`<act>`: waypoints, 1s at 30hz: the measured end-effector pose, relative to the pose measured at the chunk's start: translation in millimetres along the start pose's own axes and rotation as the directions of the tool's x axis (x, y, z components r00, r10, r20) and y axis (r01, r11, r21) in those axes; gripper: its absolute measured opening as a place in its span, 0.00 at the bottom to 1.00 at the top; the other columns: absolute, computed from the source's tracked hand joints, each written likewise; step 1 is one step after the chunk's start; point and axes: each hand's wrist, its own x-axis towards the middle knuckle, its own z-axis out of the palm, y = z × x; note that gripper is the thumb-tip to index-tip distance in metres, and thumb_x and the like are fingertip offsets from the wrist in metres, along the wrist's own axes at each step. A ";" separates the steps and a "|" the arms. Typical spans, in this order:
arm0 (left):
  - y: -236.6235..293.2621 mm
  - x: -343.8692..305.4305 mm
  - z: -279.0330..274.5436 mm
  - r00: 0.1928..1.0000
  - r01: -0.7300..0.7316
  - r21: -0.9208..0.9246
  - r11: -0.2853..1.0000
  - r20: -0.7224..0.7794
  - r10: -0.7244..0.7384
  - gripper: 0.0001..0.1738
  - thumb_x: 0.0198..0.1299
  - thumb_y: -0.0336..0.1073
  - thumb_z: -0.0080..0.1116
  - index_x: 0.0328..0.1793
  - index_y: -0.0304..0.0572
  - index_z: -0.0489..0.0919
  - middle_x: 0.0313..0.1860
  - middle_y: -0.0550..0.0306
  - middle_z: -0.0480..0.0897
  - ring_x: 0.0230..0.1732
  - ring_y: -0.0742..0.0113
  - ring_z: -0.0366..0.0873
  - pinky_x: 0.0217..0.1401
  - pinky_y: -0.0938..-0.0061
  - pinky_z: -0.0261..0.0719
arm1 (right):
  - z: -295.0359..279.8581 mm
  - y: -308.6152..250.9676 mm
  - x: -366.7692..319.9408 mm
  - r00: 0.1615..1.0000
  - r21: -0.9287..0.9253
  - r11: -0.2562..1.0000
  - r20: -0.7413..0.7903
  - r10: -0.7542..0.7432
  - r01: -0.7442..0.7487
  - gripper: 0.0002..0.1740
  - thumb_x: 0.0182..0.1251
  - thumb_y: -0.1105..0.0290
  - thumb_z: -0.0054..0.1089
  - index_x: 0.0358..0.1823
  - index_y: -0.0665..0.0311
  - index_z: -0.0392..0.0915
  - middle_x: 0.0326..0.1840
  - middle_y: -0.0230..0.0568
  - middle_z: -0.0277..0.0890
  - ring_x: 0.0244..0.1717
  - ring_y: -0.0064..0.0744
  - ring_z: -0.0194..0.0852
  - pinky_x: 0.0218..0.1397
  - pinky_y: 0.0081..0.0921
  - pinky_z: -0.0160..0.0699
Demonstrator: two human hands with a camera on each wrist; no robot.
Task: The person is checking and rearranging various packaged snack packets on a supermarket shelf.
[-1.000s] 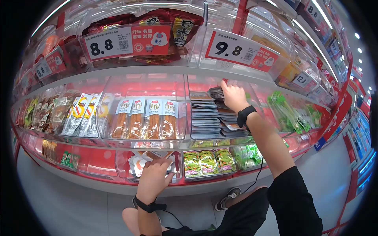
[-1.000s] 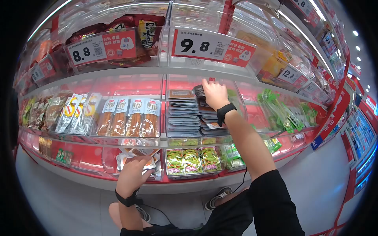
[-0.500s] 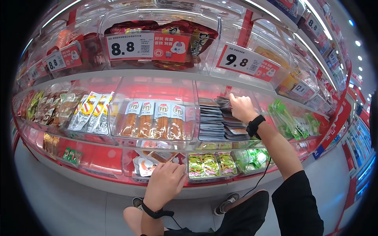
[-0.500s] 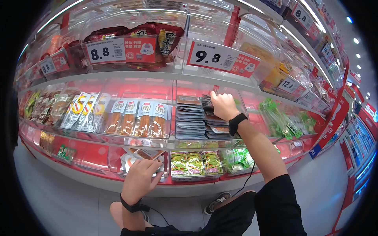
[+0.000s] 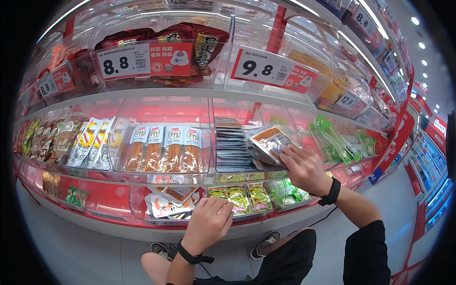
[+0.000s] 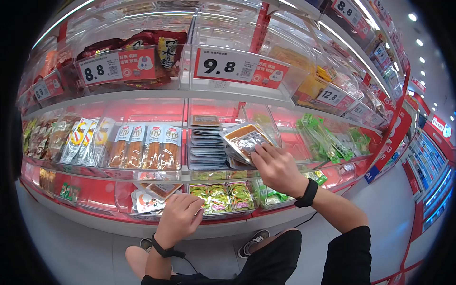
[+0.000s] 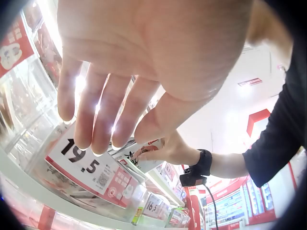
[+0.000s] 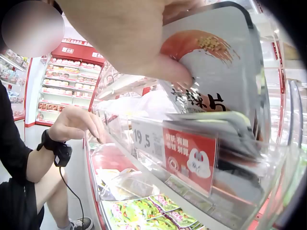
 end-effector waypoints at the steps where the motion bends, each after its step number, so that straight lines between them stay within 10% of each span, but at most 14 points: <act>1: 1.3 0.9 4.4 1.000 -0.013 0.002 1.000 0.021 0.013 0.11 0.47 0.28 0.63 0.39 0.39 0.78 0.36 0.57 0.79 0.40 0.60 0.76 0.43 0.66 0.71 | 0.1 1.0 -5.0 1.000 0.003 1.000 -0.011 -0.007 0.007 0.11 0.50 0.76 0.57 0.36 0.69 0.76 0.42 0.49 0.79 0.44 0.43 0.80 0.41 0.35 0.80; 10: 6.5 9.1 23.6 0.993 -0.087 -0.056 0.995 0.074 0.091 0.12 0.50 0.31 0.60 0.42 0.37 0.78 0.35 0.57 0.78 0.41 0.61 0.76 0.47 0.67 0.72 | -5.6 20.1 -13.4 0.990 0.089 0.996 -0.140 0.032 -0.020 0.08 0.50 0.78 0.58 0.33 0.69 0.76 0.37 0.47 0.82 0.39 0.40 0.83 0.36 0.33 0.79; 19: 15.1 20.7 57.9 0.910 0.011 0.045 0.999 -0.414 0.009 0.54 0.44 0.38 0.72 0.73 0.41 0.49 0.68 0.36 0.60 0.65 0.38 0.62 0.62 0.49 0.61 | -38.1 -13.5 -20.3 0.972 0.043 0.986 -0.181 -0.148 0.159 0.07 0.50 0.77 0.60 0.31 0.71 0.75 0.35 0.52 0.81 0.37 0.44 0.83 0.35 0.30 0.81; 26: 2.2 28.7 93.2 0.841 -0.009 0.279 0.960 -0.517 0.158 0.24 0.61 0.47 0.56 0.63 0.71 0.64 0.68 0.49 0.64 0.70 0.51 0.59 0.69 0.47 0.47 | -47.1 -46.3 -33.5 0.951 0.054 0.962 -0.177 -0.253 0.266 0.04 0.54 0.77 0.56 0.32 0.69 0.75 0.37 0.55 0.81 0.38 0.45 0.84 0.36 0.27 0.82; 30: -6.6 43.2 72.1 0.811 -0.132 0.359 0.924 -0.497 0.309 0.22 0.60 0.45 0.56 0.61 0.71 0.66 0.67 0.58 0.69 0.70 0.60 0.62 0.68 0.49 0.48 | -43.4 -57.9 -42.6 0.950 0.085 0.953 -0.148 -0.276 0.290 0.05 0.56 0.74 0.56 0.33 0.67 0.75 0.38 0.54 0.82 0.39 0.44 0.84 0.37 0.25 0.81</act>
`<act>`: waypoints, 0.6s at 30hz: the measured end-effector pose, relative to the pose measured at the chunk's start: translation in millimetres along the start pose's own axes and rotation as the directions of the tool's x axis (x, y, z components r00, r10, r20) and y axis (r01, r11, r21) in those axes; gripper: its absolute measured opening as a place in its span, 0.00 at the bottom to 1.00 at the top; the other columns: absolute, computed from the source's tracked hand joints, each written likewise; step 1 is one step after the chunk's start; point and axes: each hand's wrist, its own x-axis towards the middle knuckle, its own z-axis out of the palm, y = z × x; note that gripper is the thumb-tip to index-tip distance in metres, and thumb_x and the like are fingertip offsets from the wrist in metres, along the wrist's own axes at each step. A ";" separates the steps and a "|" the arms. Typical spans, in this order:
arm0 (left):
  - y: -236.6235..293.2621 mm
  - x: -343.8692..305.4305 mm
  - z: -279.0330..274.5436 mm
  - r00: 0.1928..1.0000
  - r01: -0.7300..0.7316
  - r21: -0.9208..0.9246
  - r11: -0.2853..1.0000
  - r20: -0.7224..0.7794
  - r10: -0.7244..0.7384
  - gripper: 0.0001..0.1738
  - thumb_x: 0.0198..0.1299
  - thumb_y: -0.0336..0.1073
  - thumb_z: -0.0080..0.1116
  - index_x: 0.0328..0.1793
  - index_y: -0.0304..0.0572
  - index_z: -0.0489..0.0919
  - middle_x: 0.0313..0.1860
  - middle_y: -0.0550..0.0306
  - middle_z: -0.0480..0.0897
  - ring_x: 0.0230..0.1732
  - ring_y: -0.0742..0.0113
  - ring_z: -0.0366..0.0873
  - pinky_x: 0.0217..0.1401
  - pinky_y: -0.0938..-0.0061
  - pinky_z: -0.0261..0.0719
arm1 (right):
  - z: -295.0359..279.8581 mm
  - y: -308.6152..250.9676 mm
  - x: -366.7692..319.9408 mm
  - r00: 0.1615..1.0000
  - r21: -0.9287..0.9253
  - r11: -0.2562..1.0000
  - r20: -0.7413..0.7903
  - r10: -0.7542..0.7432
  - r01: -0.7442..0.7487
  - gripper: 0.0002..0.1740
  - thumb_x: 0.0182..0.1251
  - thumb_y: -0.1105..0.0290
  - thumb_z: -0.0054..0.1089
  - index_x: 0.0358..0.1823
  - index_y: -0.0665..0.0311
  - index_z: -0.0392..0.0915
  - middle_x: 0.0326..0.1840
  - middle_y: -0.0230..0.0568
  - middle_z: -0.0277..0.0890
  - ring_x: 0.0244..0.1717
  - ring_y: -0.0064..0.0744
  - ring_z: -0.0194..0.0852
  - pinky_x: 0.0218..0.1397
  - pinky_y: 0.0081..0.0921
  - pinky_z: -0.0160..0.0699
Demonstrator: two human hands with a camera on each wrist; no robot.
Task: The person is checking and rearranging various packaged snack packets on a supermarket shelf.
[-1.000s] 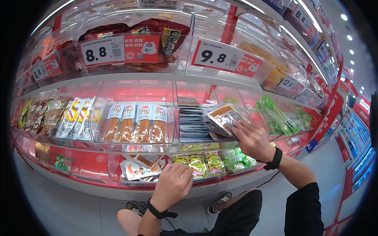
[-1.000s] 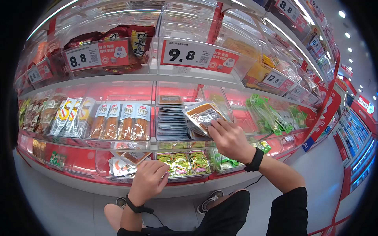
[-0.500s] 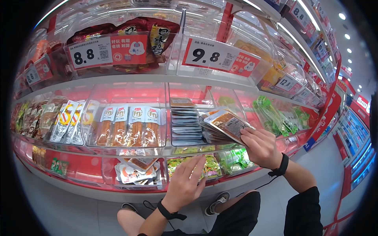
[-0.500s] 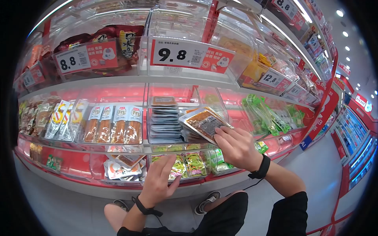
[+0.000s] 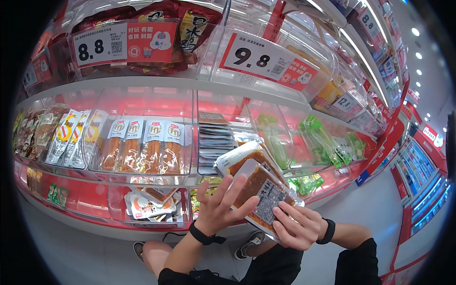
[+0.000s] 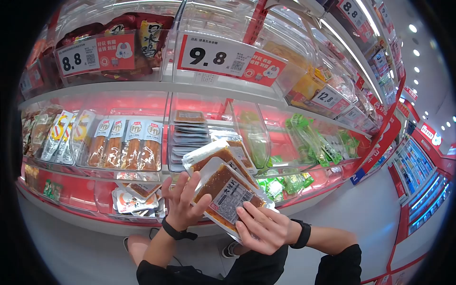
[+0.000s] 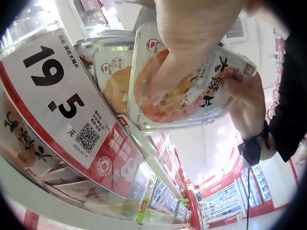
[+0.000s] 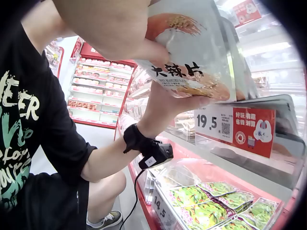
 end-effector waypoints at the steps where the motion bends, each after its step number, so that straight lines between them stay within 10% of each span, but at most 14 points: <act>1: -2.7 3.7 -1.0 0.999 -0.029 -0.030 0.999 0.042 0.031 0.21 0.60 0.43 0.56 0.60 0.68 0.68 0.66 0.59 0.70 0.69 0.61 0.64 0.67 0.51 0.51 | 1.5 -1.6 -2.5 1.000 -0.006 1.000 0.005 0.008 -0.008 0.05 0.57 0.74 0.56 0.33 0.66 0.76 0.38 0.53 0.82 0.40 0.43 0.84 0.38 0.25 0.81; 10: -18.8 0.8 -3.8 0.987 -0.090 -0.120 0.989 0.119 0.105 0.12 0.57 0.34 0.56 0.49 0.50 0.76 0.57 0.62 0.78 0.60 0.60 0.76 0.52 0.68 0.69 | 17.3 -1.1 -15.0 0.995 0.042 0.998 0.092 0.042 -0.046 0.13 0.58 0.69 0.58 0.46 0.59 0.77 0.53 0.38 0.77 0.51 0.34 0.75 0.47 0.28 0.76; 18: -20.8 -4.7 -12.2 0.985 -0.116 -0.099 0.988 0.114 0.127 0.14 0.55 0.33 0.58 0.49 0.52 0.76 0.58 0.63 0.77 0.60 0.60 0.75 0.48 0.67 0.70 | 34.8 4.5 -27.2 0.951 0.113 0.948 0.125 0.284 -0.298 0.24 0.55 0.74 0.59 0.56 0.51 0.74 0.61 0.48 0.69 0.59 0.55 0.71 0.49 0.42 0.80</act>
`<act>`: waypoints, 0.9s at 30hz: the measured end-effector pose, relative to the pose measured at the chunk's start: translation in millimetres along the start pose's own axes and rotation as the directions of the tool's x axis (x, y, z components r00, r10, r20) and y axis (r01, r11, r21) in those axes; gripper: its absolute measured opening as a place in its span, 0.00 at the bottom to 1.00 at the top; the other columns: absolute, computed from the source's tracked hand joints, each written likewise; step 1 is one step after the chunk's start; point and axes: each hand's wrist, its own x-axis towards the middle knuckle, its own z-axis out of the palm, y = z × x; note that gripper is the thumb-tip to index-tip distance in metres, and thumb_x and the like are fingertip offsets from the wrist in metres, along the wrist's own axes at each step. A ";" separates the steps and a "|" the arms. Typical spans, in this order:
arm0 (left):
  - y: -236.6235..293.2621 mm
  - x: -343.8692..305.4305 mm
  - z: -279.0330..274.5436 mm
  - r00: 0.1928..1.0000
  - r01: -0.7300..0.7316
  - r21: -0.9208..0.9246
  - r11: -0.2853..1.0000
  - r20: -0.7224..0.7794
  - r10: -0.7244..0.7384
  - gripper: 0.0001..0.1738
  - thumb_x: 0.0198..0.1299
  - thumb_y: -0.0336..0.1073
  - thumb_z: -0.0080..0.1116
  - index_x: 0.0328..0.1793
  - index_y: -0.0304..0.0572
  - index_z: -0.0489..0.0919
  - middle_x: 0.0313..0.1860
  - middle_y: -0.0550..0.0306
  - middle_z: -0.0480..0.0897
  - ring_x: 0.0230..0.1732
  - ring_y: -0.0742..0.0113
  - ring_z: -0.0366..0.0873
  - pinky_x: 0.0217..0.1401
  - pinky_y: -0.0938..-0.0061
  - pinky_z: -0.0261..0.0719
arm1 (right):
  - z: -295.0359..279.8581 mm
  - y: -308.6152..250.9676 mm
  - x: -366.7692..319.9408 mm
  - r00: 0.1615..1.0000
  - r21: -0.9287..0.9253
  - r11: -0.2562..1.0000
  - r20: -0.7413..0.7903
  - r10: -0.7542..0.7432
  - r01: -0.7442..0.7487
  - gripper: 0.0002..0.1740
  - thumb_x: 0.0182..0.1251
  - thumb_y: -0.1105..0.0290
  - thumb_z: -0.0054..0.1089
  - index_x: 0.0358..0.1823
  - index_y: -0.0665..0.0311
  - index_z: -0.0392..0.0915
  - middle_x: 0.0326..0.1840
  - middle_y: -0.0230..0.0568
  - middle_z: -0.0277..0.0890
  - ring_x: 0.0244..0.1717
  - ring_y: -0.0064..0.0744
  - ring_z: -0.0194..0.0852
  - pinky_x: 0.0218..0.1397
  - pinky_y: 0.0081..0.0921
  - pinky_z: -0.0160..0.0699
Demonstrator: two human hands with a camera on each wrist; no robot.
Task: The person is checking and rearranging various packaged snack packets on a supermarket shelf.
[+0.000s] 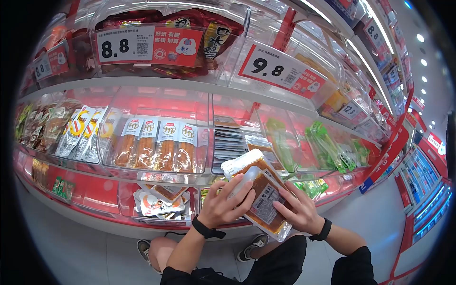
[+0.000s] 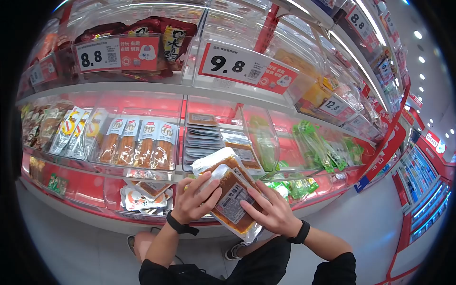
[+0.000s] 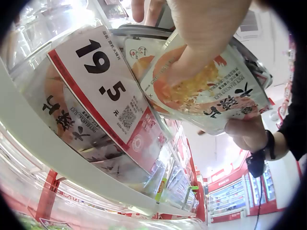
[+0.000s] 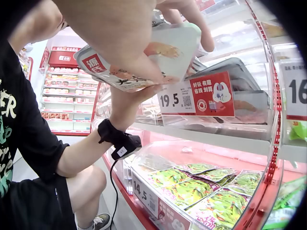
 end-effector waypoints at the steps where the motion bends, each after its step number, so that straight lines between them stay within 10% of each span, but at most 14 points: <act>1: 1.0 -0.5 -0.6 1.000 -0.002 -0.009 1.000 0.001 0.002 0.14 0.55 0.33 0.59 0.49 0.52 0.76 0.58 0.63 0.77 0.60 0.59 0.75 0.48 0.66 0.70 | 0.8 -0.5 -1.7 1.000 -0.007 1.000 -0.006 -0.020 0.020 0.24 0.55 0.74 0.59 0.56 0.51 0.75 0.61 0.49 0.69 0.59 0.56 0.72 0.47 0.40 0.82; 10: 6.9 -24.4 -14.0 1.000 0.012 -0.127 0.992 -0.013 -0.014 0.15 0.53 0.32 0.61 0.48 0.52 0.75 0.57 0.63 0.77 0.59 0.57 0.75 0.49 0.58 0.74 | 7.3 -21.3 -9.6 0.984 -0.019 0.989 -0.097 -0.150 0.149 0.23 0.55 0.72 0.60 0.55 0.47 0.78 0.59 0.48 0.72 0.55 0.54 0.76 0.42 0.32 0.85; 27: -30.7 -112.9 -118.6 0.966 0.124 0.257 0.958 0.191 -0.177 0.16 0.56 0.30 0.54 0.52 0.46 0.79 0.56 0.54 0.77 0.57 0.53 0.74 0.50 0.61 0.73 | 109.0 -99.8 55.9 0.926 0.266 0.905 -0.276 -0.258 0.331 0.26 0.58 0.73 0.51 0.62 0.59 0.70 0.67 0.53 0.63 0.65 0.54 0.66 0.40 0.31 0.84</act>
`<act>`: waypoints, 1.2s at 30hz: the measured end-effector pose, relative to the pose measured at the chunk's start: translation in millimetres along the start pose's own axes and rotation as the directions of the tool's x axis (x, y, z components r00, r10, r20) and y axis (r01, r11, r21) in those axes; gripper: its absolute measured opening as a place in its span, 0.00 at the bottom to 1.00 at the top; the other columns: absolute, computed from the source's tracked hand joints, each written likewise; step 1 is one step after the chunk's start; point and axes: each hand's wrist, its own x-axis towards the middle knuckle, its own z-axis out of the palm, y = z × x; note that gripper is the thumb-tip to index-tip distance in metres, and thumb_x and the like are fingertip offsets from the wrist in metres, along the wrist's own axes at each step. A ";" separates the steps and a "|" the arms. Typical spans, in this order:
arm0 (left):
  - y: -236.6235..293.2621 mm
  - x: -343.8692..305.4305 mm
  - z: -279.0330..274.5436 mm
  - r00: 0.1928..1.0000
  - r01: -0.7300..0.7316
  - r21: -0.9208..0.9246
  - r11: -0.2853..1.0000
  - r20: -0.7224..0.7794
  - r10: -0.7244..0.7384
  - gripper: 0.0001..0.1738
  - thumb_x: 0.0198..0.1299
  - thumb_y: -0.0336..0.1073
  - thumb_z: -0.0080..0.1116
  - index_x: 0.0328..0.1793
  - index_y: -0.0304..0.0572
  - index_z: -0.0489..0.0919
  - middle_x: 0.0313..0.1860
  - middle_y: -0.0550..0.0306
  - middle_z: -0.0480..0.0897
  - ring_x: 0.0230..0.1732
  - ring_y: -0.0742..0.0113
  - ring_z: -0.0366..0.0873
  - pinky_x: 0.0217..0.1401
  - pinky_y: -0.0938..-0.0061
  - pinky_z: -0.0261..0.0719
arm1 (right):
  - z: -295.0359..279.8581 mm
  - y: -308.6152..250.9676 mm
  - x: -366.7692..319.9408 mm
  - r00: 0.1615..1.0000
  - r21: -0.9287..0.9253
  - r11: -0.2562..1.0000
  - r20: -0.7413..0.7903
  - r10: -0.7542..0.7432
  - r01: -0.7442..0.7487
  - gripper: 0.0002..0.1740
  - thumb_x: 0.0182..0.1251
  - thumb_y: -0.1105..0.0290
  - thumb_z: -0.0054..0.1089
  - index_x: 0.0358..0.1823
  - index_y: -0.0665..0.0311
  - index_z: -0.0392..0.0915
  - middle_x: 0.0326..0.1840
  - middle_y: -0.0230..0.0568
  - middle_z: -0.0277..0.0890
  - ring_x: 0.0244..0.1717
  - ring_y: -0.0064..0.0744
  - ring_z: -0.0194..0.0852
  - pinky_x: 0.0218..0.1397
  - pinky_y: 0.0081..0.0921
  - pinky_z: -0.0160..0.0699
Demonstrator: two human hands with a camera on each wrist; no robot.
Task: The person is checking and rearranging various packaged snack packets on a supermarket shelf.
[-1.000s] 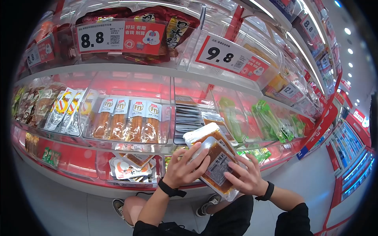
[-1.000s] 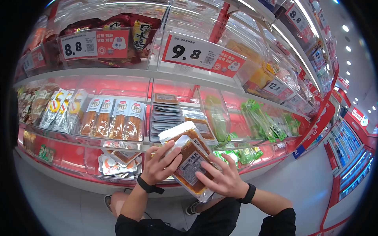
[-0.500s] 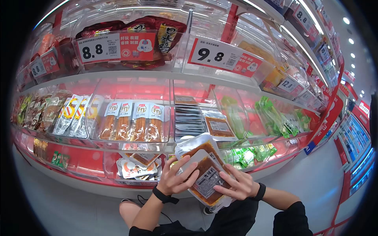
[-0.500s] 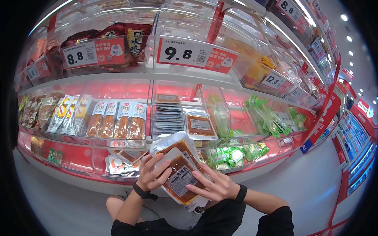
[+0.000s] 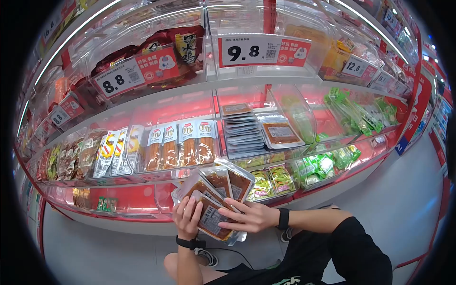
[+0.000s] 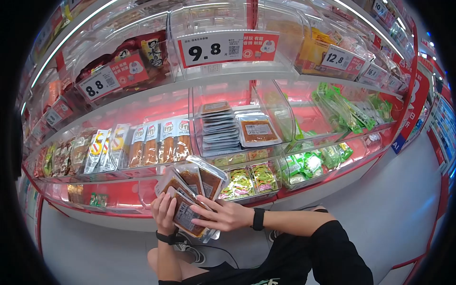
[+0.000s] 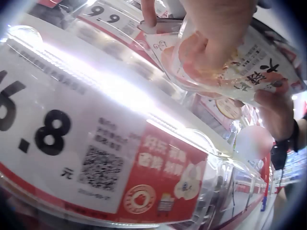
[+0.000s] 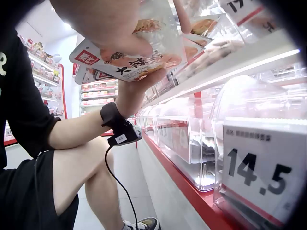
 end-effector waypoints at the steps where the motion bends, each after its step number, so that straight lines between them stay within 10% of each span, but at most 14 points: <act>1: -4.9 -4.3 -1.6 0.998 0.045 0.024 0.999 0.046 -0.046 0.17 0.56 0.31 0.54 0.54 0.46 0.79 0.57 0.54 0.77 0.58 0.53 0.74 0.50 0.61 0.72 | 13.9 2.6 3.3 1.000 -0.025 1.000 0.014 -0.007 0.007 0.28 0.58 0.75 0.50 0.63 0.59 0.69 0.69 0.53 0.61 0.67 0.53 0.63 0.33 0.26 0.84; 14: -31.3 -28.0 -23.6 0.921 0.254 0.075 0.964 0.285 -0.265 0.26 0.46 0.33 0.58 0.57 0.46 0.79 0.55 0.55 0.77 0.55 0.53 0.73 0.55 0.59 0.71 | 81.7 7.3 20.2 0.981 0.362 0.921 0.172 0.084 -0.143 0.40 0.45 0.79 0.60 0.65 0.56 0.66 0.72 0.44 0.56 0.73 0.47 0.53 0.50 0.31 0.83; 30: -45.4 -18.9 -45.8 0.865 0.294 0.110 0.950 0.392 -0.313 0.28 0.39 0.38 0.64 0.53 0.46 0.81 0.49 0.55 0.79 0.51 0.50 0.74 0.55 0.58 0.71 | 96.0 11.0 33.9 0.901 0.813 0.395 0.348 0.261 -0.428 0.50 0.35 0.89 0.56 0.70 0.60 0.60 0.73 0.42 0.56 0.77 0.41 0.43 0.75 0.34 0.53; 34: -50.2 -22.4 -42.5 0.834 0.408 0.055 0.912 0.384 -0.396 0.29 0.32 0.26 0.62 0.50 0.43 0.80 0.47 0.53 0.79 0.53 0.48 0.73 0.57 0.57 0.70 | 121.6 20.1 33.3 0.804 0.832 0.039 0.522 0.285 -0.554 0.43 0.45 0.84 0.56 0.69 0.58 0.61 0.66 0.49 0.66 0.66 0.45 0.65 0.69 0.29 0.62; 36: -53.6 -25.5 -32.0 0.832 0.443 0.048 0.895 0.349 -0.430 0.30 0.30 0.21 0.60 0.49 0.44 0.80 0.48 0.54 0.78 0.54 0.50 0.73 0.57 0.58 0.70 | 133.4 27.7 33.6 0.801 0.814 0.139 0.498 0.333 -0.564 0.42 0.45 0.84 0.57 0.68 0.60 0.62 0.64 0.50 0.67 0.65 0.46 0.65 0.68 0.29 0.62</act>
